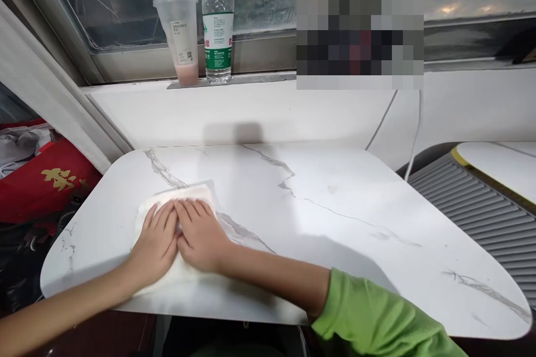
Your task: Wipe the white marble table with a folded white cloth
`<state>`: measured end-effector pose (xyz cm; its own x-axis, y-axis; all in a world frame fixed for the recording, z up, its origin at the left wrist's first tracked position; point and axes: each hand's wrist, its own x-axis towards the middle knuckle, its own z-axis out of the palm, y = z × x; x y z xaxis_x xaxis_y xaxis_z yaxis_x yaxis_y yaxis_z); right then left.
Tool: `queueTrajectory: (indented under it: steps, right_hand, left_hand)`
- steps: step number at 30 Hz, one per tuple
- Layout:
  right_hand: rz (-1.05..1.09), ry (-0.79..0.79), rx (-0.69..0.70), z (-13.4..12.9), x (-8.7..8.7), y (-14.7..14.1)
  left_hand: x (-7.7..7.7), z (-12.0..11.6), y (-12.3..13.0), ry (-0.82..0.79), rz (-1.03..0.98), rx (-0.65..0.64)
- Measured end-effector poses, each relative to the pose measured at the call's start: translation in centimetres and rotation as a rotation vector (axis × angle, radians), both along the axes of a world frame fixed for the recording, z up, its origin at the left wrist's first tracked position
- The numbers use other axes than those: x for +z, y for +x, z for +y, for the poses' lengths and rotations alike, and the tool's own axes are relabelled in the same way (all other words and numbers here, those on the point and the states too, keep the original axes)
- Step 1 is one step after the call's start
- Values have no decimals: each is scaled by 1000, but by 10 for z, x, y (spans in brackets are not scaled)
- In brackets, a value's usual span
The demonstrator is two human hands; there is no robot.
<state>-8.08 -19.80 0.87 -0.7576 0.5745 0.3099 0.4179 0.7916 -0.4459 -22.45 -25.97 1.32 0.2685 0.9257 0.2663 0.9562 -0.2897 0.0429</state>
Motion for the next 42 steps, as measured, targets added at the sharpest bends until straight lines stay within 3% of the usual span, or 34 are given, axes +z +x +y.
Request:
queueTrajectory:
  steps: [4, 9, 11, 14, 19, 24, 30, 35, 38, 42]
  right_hand:
    - [45, -62, -151, 73, 1, -25]
    - [84, 10, -237, 151, 3, -37]
    - [98, 14, -277, 169, 4, -37]
    - [109, 14, -327, 181, 1, -37]
    - [85, 47, -297, 174, -4, -27]
    - [15, 80, -242, 138, -6, 9]
    - [-128, 149, -169, 51, -11, 81]
    - [-117, 215, -215, -32, -10, 128]
    - [-93, 248, -272, -52, -11, 139]
    - [-121, 201, -387, -26, -12, 139]
  left_hand:
    - [-2, 76, -11, -21, -24, 73]
    - [3, 170, -17, -30, -36, 77]
    - [5, 193, -16, -20, -35, 63]
    - [6, 208, -15, -10, -39, 68]
    - [4, 196, -5, -4, -43, 73]
    - [-4, 158, 27, -2, -65, 97]
    - [-13, 69, 80, 11, -67, -62]
    - [-6, 2, 113, -28, 7, -273]
    - [0, -5, 122, -85, 26, -358]
    - [-1, 30, 128, -154, -47, -365]
